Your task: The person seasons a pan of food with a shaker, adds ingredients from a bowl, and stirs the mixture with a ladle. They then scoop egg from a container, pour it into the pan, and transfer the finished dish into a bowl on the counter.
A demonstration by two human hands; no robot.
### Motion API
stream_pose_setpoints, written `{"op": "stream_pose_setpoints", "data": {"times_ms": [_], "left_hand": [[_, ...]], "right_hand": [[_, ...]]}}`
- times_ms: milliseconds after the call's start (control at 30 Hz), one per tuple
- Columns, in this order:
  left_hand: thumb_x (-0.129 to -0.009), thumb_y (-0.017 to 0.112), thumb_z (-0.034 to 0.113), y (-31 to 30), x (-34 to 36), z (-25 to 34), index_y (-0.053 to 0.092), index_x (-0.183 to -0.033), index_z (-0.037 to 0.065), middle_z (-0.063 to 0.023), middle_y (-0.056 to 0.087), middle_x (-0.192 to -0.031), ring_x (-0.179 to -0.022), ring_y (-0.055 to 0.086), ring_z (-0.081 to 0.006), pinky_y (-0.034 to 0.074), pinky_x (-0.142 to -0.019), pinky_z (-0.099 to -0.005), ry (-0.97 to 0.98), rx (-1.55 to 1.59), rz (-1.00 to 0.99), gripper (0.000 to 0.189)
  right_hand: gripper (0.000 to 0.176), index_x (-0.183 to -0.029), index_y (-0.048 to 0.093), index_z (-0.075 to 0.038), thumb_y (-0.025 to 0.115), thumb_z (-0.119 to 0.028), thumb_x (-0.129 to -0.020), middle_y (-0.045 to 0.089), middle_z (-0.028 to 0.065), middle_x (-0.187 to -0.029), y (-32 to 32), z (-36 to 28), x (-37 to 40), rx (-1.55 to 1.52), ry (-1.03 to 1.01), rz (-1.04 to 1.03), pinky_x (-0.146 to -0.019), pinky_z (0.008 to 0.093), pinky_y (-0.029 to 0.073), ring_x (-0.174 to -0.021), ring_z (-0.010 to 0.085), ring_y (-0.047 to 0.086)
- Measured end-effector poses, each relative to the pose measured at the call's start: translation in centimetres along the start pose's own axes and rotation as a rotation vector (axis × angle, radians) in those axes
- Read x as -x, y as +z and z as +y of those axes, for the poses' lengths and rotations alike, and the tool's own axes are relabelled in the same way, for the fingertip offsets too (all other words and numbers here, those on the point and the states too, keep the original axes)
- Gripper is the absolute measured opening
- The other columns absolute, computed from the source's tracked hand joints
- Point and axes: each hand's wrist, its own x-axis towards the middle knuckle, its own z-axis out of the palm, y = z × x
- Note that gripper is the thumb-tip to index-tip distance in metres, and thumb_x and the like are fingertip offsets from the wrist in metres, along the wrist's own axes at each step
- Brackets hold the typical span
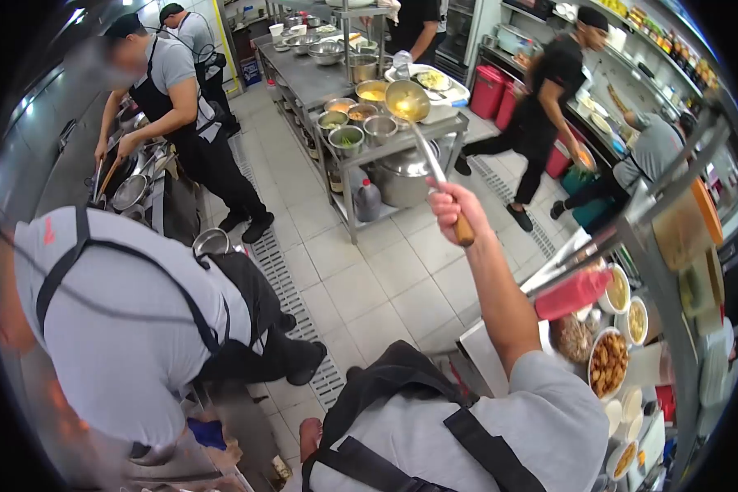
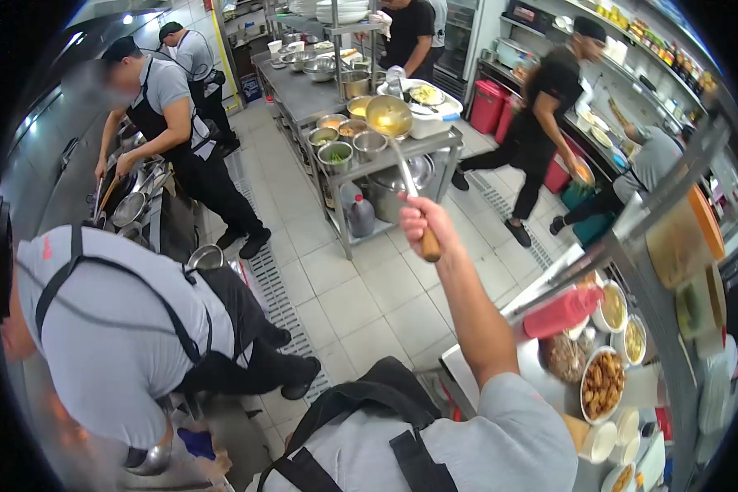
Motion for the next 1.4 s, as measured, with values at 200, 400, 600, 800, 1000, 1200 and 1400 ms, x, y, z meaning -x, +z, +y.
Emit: {"op": "stream_pose_setpoints", "data": {"times_ms": [200, 400, 600, 800, 1000, 1200, 1400], "left_hand": [[-0.083, 0.052, 0.014, 3.9, -0.2, 9.5, 0.061, -0.094, 0.007, -0.0048, 0.059, -0.075, -0.062, 0.06, -0.0169, 0.048, -0.048, -0.0336, 0.199, 0.132, 0.234, 0.016], [-0.084, 0.051, 0.014, 12.0, 0.5, 11.6, 0.062, -0.095, 0.007, -0.0045, 0.06, -0.075, -0.062, 0.06, -0.0172, 0.048, -0.051, -0.0318, 0.023, 0.1, 0.49, 0.017], [-0.085, 0.051, 0.014, 18.9, 0.5, 15.3, 0.062, -0.094, 0.006, -0.0045, 0.06, -0.075, -0.063, 0.06, -0.0171, 0.048, -0.052, -0.0314, 0.004, 0.117, 0.495, 0.016], [-0.085, 0.051, 0.014, 21.0, 0.0, 18.5, 0.062, -0.094, 0.006, -0.0044, 0.059, -0.075, -0.063, 0.06, -0.017, 0.048, -0.053, -0.0311, -0.006, 0.162, 0.505, 0.016], [-0.085, 0.051, 0.014, 21.7, -0.4, 20.3, 0.062, -0.094, 0.005, -0.0043, 0.059, -0.075, -0.063, 0.06, -0.0169, 0.048, -0.053, -0.0308, -0.008, 0.179, 0.512, 0.016], [-0.085, 0.051, 0.013, 21.9, -0.8, 20.8, 0.062, -0.094, 0.005, -0.0043, 0.059, -0.074, -0.063, 0.06, -0.0168, 0.048, -0.054, -0.0304, -0.01, 0.175, 0.511, 0.016], [-0.085, 0.051, 0.013, 22.2, -0.5, 20.7, 0.062, -0.093, 0.004, -0.0042, 0.059, -0.074, -0.064, 0.059, -0.0167, 0.048, -0.054, -0.0301, -0.006, 0.17, 0.51, 0.016]], "right_hand": [[0.013, -0.081, 0.041, -0.01, 0.049, -0.014, -0.091, 0.042, -0.0034, -0.062, -0.1, -13.3, -18.7, 0.251, 0.027, 0.069, -0.036, 0.0186, 0.035, -0.045, 0.0031, 0.039], [0.006, -0.08, 0.046, -0.004, 0.049, -0.007, -0.084, 0.049, 0.0026, -0.061, -3.8, -21.4, -36.1, 0.956, -0.132, 0.306, -0.037, 0.0269, 0.04, -0.044, 0.0106, 0.046], [0.012, -0.087, 0.05, 0.004, 0.049, -0.006, -0.08, 0.054, 0.0092, -0.059, -8.6, -24.1, -45.5, 1.476, -0.186, 0.43, -0.039, 0.0328, 0.044, -0.044, 0.0186, 0.053], [0.032, -0.1, 0.059, 0.008, 0.053, -0.014, -0.077, 0.067, 0.0233, -0.078, -8.8, -24.4, -48.2, 1.821, -0.105, 0.58, -0.068, 0.0396, 0.053, -0.071, 0.0305, 0.069], [0.036, -0.103, 0.06, 0.007, 0.054, -0.018, -0.078, 0.067, 0.0249, -0.091, -10.4, -24.0, -50.7, 1.908, -0.074, 0.642, -0.073, 0.0404, 0.053, -0.083, 0.0325, 0.068], [0.026, -0.078, 0.064, 0.007, 0.054, -0.017, -0.078, 0.067, 0.0212, -0.073, -11.7, -24.7, -51.8, 1.82, -0.067, 0.54, -0.064, 0.0394, 0.054, -0.068, 0.03, 0.069], [0.016, -0.068, 0.047, -0.005, 0.046, -0.006, -0.084, 0.047, 0.0025, -0.053, -12.2, -25.4, -51.6, 0.916, 0.104, 0.296, -0.037, 0.0274, 0.039, -0.04, 0.013, 0.044]]}}
